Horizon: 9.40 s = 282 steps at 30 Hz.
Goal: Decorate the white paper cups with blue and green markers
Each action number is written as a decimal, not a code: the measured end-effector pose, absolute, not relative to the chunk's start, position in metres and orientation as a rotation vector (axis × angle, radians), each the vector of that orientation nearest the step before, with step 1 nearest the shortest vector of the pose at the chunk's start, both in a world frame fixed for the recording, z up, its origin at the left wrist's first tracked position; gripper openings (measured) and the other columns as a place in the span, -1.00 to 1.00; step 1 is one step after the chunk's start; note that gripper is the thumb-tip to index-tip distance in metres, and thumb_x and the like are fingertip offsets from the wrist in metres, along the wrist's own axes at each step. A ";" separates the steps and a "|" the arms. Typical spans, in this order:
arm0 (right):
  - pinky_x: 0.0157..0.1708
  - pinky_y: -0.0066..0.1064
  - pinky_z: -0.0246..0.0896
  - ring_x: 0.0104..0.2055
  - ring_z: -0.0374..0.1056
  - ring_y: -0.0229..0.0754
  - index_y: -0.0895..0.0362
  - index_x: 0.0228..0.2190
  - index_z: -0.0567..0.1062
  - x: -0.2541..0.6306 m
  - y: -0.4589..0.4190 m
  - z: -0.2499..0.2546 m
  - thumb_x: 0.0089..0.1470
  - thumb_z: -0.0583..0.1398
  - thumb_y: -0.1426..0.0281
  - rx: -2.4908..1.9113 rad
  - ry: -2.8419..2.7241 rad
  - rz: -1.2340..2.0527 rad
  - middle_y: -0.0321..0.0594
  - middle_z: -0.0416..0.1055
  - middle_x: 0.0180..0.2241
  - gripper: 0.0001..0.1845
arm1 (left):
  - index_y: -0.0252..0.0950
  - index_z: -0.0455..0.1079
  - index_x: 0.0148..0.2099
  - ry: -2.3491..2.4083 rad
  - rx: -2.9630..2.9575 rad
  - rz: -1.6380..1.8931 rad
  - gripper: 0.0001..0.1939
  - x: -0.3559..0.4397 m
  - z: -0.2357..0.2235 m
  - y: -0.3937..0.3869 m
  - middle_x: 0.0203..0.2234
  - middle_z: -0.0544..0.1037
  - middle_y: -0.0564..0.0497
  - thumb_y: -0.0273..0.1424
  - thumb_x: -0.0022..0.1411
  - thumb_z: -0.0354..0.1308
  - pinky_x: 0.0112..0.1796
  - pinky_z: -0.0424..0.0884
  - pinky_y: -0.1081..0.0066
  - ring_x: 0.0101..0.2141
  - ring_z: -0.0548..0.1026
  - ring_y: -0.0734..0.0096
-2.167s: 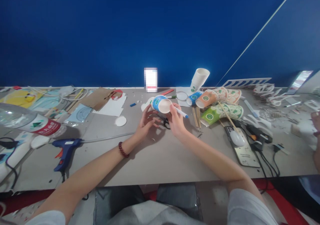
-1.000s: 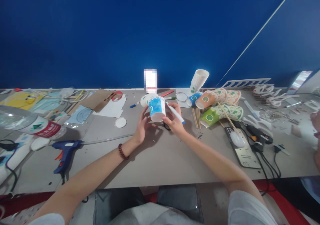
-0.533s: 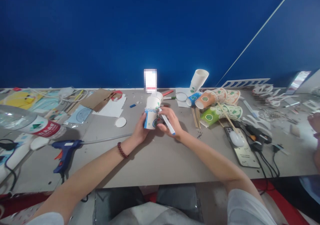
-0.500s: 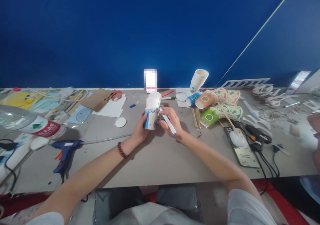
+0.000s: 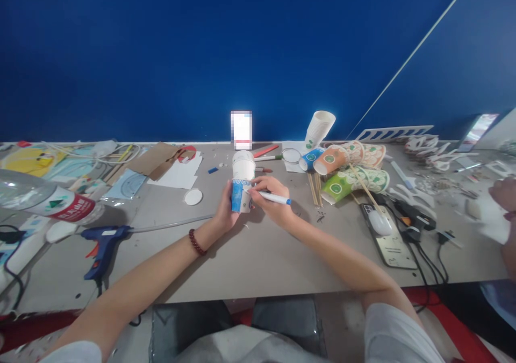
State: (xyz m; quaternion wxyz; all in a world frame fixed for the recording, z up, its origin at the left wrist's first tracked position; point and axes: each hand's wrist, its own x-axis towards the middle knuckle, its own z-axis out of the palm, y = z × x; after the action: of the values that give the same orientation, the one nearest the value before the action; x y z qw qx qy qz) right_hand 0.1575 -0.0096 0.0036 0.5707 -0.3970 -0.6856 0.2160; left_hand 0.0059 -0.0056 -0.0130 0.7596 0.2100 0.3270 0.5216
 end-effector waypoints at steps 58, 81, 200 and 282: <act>-0.26 -0.22 0.48 -0.22 0.58 -0.02 -0.01 -0.67 0.42 0.157 -0.012 0.005 0.19 0.28 0.35 -0.985 -1.736 0.312 -0.25 0.52 -0.55 -0.60 | -0.06 0.12 0.43 0.884 0.572 1.177 -0.22 0.008 -0.016 -0.014 -0.03 0.60 -0.10 0.04 0.29 0.25 -0.45 0.56 0.32 -0.30 0.61 0.23; -0.21 -0.23 0.46 -0.27 0.56 -0.06 0.02 -0.50 0.54 0.157 -0.009 0.005 0.24 0.26 0.36 -0.996 -1.712 0.245 -0.21 0.61 -0.40 -0.75 | -0.08 0.08 0.47 0.886 0.569 1.173 -0.19 0.010 -0.015 -0.014 0.03 0.59 -0.14 0.00 0.31 0.25 -0.45 0.57 0.35 -0.28 0.62 0.24; -0.33 -0.30 0.44 -0.58 0.20 -0.26 0.04 -0.66 0.25 0.163 -0.009 0.014 0.20 0.21 0.36 -1.026 -1.690 0.335 -0.39 0.23 -0.67 -0.57 | -0.06 -0.36 0.54 1.008 1.051 0.991 0.27 0.009 -0.010 -0.023 -0.19 0.58 0.00 -0.46 0.06 0.45 -0.50 0.46 0.48 -0.48 0.48 0.50; -0.36 -0.30 0.43 -0.54 0.21 -0.22 0.03 -0.66 0.21 0.162 -0.005 0.009 0.22 0.18 0.33 -1.031 -1.666 0.311 -0.34 0.24 -0.63 -0.56 | -0.18 -0.20 0.52 0.993 0.965 1.044 0.25 0.009 -0.013 -0.019 -0.24 0.59 -0.03 -0.38 -0.04 0.49 -0.51 0.46 0.42 -0.46 0.50 0.38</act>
State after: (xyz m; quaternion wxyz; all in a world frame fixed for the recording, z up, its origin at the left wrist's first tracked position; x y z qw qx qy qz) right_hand 0.1622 -0.0047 0.0089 0.5472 -0.4352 -0.7029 0.1313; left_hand 0.0087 -0.0191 -0.0134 0.6471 0.4243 0.4366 0.4590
